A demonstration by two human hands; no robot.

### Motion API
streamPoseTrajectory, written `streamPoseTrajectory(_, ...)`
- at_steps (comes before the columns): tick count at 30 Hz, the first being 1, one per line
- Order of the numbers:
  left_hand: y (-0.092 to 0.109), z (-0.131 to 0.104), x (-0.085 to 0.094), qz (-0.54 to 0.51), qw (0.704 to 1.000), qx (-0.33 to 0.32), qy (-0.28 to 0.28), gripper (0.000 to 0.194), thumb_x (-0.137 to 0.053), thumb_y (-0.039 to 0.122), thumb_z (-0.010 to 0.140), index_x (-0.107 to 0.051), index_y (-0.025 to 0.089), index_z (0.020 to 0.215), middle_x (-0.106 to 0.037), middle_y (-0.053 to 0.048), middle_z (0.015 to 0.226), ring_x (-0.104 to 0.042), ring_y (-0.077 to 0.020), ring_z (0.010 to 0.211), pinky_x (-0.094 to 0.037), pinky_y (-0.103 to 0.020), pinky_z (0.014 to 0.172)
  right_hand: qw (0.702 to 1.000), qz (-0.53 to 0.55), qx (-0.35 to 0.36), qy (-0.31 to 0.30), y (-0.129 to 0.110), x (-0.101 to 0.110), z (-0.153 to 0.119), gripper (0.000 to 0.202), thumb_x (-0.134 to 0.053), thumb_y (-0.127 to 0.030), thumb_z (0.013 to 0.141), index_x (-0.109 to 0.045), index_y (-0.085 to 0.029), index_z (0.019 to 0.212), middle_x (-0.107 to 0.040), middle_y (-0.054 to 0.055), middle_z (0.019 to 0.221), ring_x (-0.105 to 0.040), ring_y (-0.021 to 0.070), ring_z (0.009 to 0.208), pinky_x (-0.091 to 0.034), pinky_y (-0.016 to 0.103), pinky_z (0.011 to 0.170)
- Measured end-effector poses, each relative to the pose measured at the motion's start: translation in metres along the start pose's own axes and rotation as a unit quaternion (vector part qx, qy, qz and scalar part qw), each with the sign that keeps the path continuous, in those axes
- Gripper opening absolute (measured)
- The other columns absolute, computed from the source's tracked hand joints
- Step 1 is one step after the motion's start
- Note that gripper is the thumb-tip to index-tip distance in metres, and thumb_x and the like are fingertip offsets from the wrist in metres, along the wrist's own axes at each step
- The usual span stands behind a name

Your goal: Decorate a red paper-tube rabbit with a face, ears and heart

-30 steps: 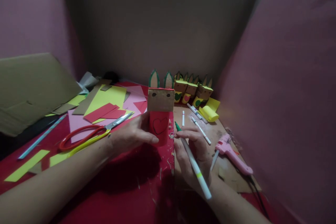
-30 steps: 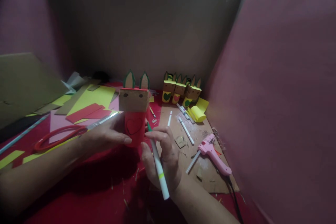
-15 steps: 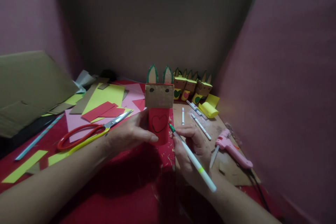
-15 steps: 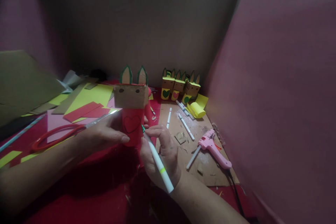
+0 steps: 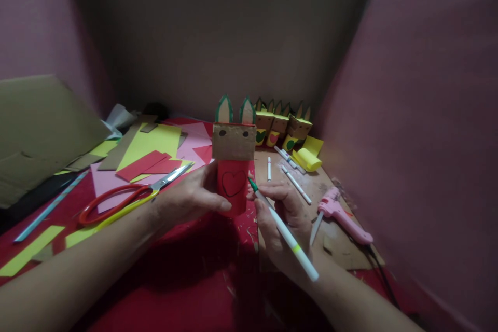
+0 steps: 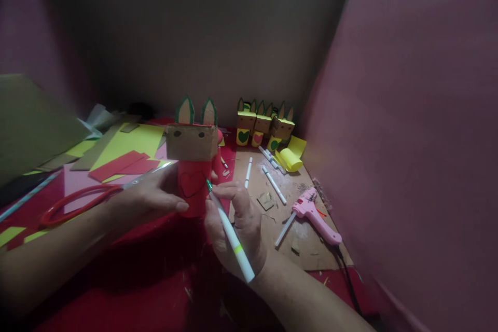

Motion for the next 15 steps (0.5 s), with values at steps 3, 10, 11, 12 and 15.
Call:
streamPoseTrajectory(3,0.0006,-0.0002,-0.0003,0.008,1.0,0.002,-0.002,0.039,-0.09,0.01,0.065,-0.074,0.017,0.1,-0.078,-0.006,0.092,-0.069,-0.022,0.085,-0.054,-0.032,0.074,1.0,-0.003,-0.001,-0.005,-0.0007,0.0002,0.0004,0.023,-0.064,-0.011,0.096,-0.064,-0.028,0.112,-0.069,0.0,0.098,-0.073,0.0152,0.091,-0.064,0.032,0.082)
streamPoseTrajectory(10,0.0004,0.0005,0.0025,0.031,0.999,0.008,-0.014,0.041,-0.088,0.009,0.065,-0.071,0.018,0.101,-0.076,-0.003,0.092,-0.067,-0.0195,0.084,-0.053,-0.029,0.072,1.0,0.004,0.008,-0.01,-0.0005,0.0011,0.0023,0.026,-0.064,-0.01,0.095,-0.063,-0.028,0.114,-0.069,-0.001,0.1,-0.073,0.0135,0.093,-0.062,0.028,0.085)
streamPoseTrajectory(11,0.0001,0.0004,0.0026,0.034,0.999,0.011,-0.016,0.04,-0.088,0.008,0.065,-0.071,0.018,0.1,-0.076,-0.003,0.091,-0.066,-0.0192,0.083,-0.052,-0.028,0.071,1.0,0.005,0.003,-0.011,-0.0003,0.0012,0.0023,0.026,-0.064,-0.01,0.095,-0.063,-0.029,0.114,-0.069,-0.001,0.1,-0.073,0.013,0.092,-0.062,0.027,0.084)
streamPoseTrajectory(12,-0.0002,0.0001,0.0027,0.036,0.999,0.012,-0.018,0.04,-0.088,0.008,0.065,-0.07,0.018,0.099,-0.076,-0.003,0.09,-0.066,-0.0191,0.082,-0.052,-0.028,0.071,1.0,0.005,-0.002,-0.012,-0.0001,0.0013,0.0023,0.026,-0.064,-0.01,0.095,-0.063,-0.029,0.114,-0.069,-0.001,0.1,-0.073,0.0126,0.091,-0.062,0.026,0.083)
streamPoseTrajectory(15,-0.001,-0.0007,0.0029,0.041,0.999,0.008,-0.019,0.04,-0.088,0.009,0.065,-0.07,0.018,0.099,-0.075,-0.002,0.089,-0.065,-0.0192,0.082,-0.052,-0.029,0.071,1.0,0.01,-0.008,-0.012,0.0,0.0016,0.0018,0.026,-0.064,-0.011,0.095,-0.064,-0.029,0.114,-0.069,-0.001,0.1,-0.072,0.0123,0.09,-0.061,0.026,0.083)
Point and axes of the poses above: each hand's wrist, its own z-axis towards the middle knuckle, its own x-axis out of the back of the hand, y = z × x, the point moved 1 cm from there along z, towards the middle knuckle
